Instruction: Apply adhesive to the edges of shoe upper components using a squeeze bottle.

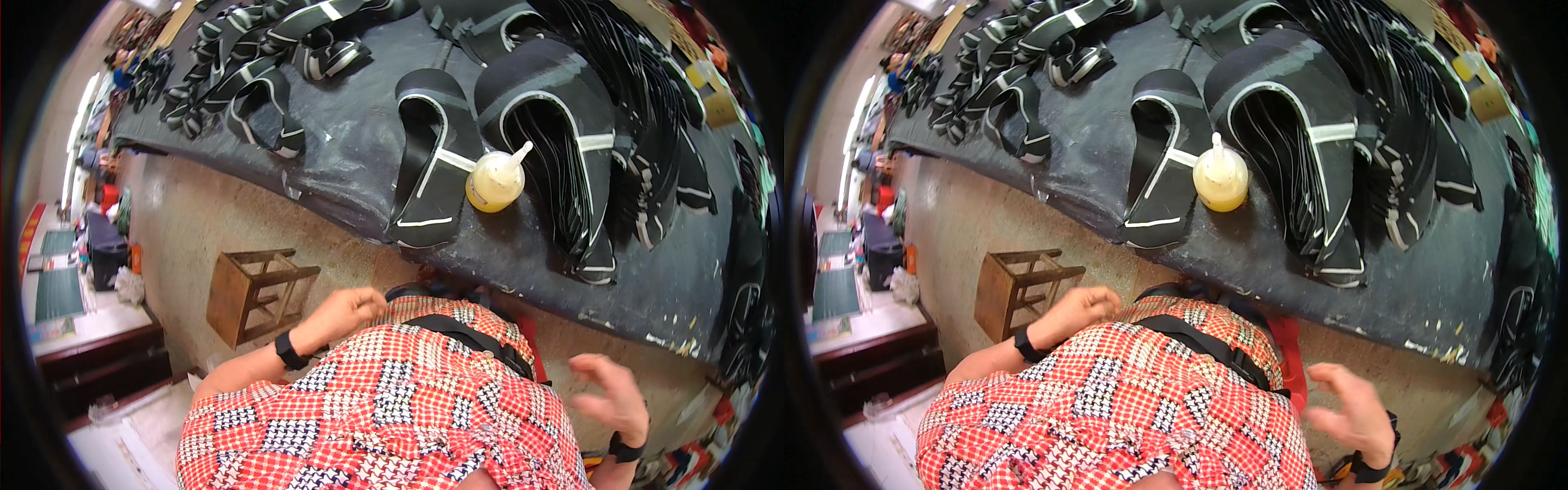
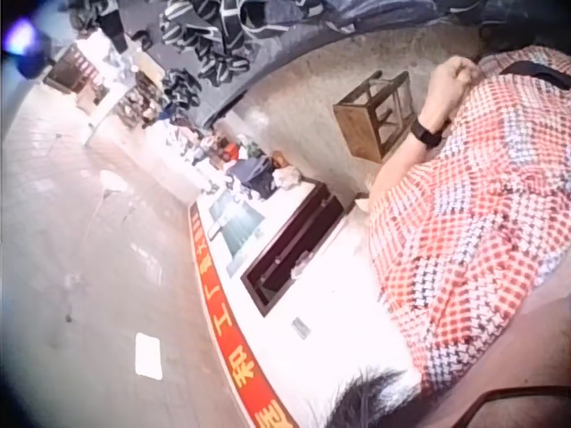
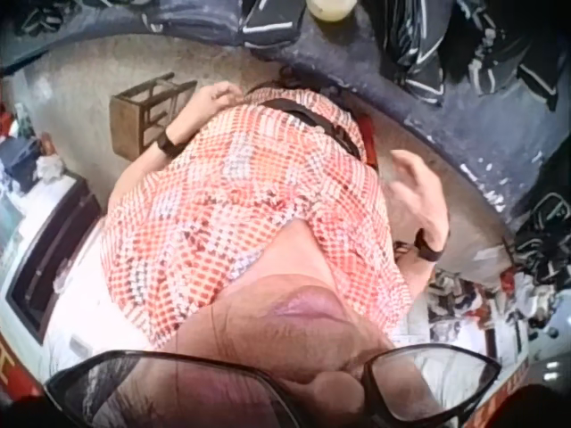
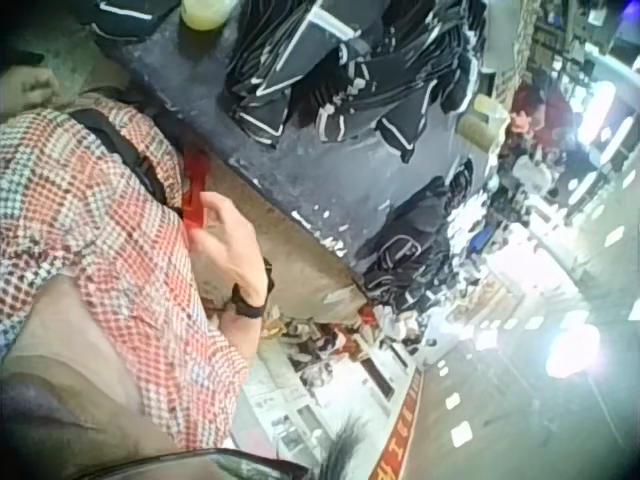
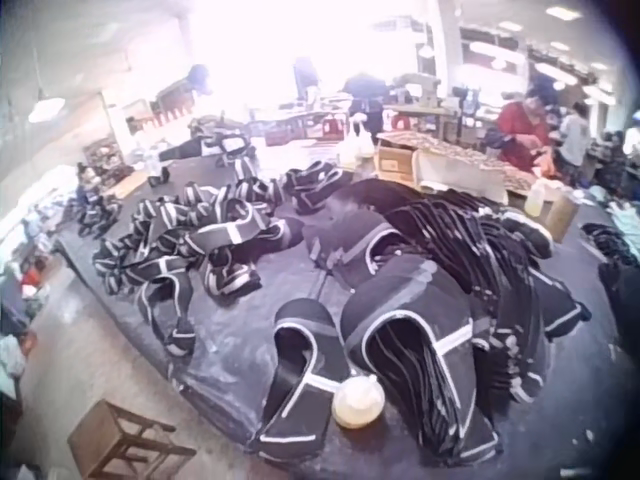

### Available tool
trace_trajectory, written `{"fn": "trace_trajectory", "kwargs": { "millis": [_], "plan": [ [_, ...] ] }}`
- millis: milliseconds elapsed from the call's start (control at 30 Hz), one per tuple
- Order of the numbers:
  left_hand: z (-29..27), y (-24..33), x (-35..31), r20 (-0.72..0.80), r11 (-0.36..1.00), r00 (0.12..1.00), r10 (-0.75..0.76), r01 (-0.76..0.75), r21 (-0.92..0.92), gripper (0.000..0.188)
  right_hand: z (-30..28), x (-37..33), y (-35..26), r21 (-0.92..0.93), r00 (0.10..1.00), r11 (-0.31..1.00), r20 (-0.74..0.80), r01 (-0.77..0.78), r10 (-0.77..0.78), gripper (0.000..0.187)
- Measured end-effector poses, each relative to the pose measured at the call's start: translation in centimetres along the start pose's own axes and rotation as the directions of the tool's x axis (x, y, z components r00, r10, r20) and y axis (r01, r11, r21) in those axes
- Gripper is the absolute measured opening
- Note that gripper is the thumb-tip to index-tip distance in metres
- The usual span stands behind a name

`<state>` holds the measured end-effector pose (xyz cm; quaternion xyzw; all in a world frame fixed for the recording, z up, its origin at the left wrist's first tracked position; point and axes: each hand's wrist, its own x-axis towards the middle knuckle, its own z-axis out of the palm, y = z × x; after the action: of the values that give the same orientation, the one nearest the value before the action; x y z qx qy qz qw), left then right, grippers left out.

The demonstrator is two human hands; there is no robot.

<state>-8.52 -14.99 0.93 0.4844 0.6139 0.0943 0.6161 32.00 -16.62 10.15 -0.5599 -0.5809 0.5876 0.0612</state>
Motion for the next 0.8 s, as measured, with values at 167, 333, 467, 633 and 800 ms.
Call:
{"fn": "trace_trajectory", "kwargs": {
  "millis": [167,333,467,633,800],
  "plan": [
    [-0.8,8.0,0.9,-0.572,0.941,0.796,0.2,-0.319,-0.114,0.012,-0.5,7.3,-3.5,0.882,0.973,0.449,-0.047,0.146,-0.224,0.044],
    [1.0,8.5,3.7,-0.614,0.936,0.749,0.25,-0.35,-0.046,0.027,2.6,14.5,-5.2,0.938,0.903,-0.039,0.32,-0.344,-0.287,0.071],
    [2.1,6.5,4.5,-0.561,0.959,0.787,0.258,-0.279,0.051,0.053,3.5,16.9,-5.2,0.907,0.913,-0.211,0.302,-0.364,-0.274,0.082],
    [0.9,5.7,5.2,-0.564,0.936,0.79,0.242,-0.343,-0.079,0.057,4.5,19.8,-5.6,0.833,0.922,-0.411,0.276,-0.371,-0.272,0.085],
    [-0.2,4.6,5.7,-0.34,0.924,0.859,0.382,-0.345,0.166,0.052,5.7,22.6,-5.5,0.78,0.952,-0.554,0.181,-0.291,-0.245,0.066]
  ]
}}
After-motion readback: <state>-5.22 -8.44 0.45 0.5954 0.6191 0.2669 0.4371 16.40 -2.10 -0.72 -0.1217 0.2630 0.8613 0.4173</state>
